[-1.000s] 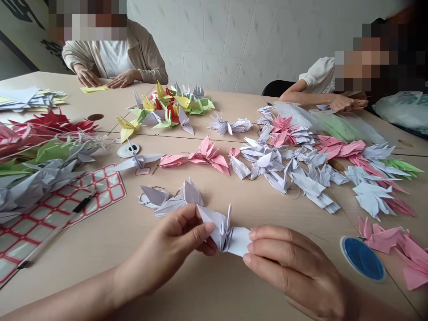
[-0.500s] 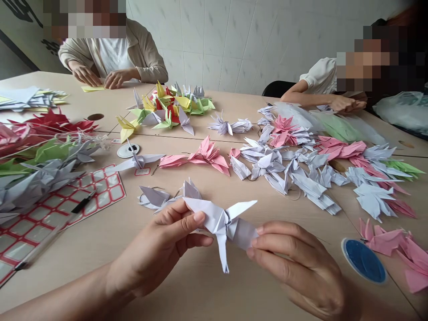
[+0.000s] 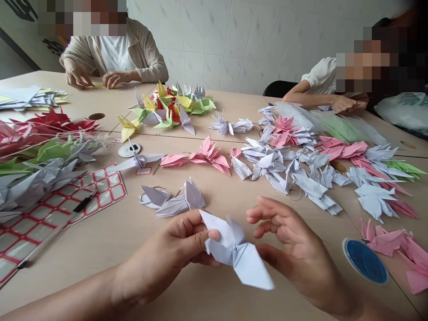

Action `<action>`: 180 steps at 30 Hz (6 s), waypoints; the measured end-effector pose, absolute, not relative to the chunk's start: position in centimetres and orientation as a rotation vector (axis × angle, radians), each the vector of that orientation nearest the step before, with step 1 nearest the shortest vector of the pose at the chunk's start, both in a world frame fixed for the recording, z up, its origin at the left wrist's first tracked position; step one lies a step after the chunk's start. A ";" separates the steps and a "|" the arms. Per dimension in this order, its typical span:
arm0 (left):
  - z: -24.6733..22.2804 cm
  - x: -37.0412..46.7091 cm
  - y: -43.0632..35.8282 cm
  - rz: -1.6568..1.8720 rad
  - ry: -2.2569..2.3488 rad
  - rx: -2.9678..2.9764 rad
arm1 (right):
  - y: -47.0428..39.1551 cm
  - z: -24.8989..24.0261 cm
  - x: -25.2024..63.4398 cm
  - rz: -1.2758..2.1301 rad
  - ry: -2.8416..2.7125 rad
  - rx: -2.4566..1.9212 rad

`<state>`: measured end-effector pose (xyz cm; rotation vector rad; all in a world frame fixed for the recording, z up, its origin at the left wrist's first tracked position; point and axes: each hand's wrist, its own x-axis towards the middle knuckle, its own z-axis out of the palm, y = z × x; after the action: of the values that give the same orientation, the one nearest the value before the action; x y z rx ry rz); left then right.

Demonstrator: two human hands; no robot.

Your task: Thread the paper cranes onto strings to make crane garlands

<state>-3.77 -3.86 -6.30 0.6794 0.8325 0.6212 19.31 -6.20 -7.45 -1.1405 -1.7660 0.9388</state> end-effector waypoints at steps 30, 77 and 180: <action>-8.3 -5.0 -3.3 0.272 0.762 2.779 | -3.1 -9.6 20.0 0.974 -1.649 -1.620; -8.2 -5.8 -1.9 0.442 1.185 2.755 | -4.4 -7.6 19.3 0.281 -2.747 -1.090; -9.7 -7.2 0.5 0.619 1.390 2.513 | -2.8 -10.8 21.5 0.139 -2.489 -1.463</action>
<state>-7.24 0.48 -9.67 2.5127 1.3896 0.6185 21.53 -2.79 -10.80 -1.4633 -2.4892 0.1394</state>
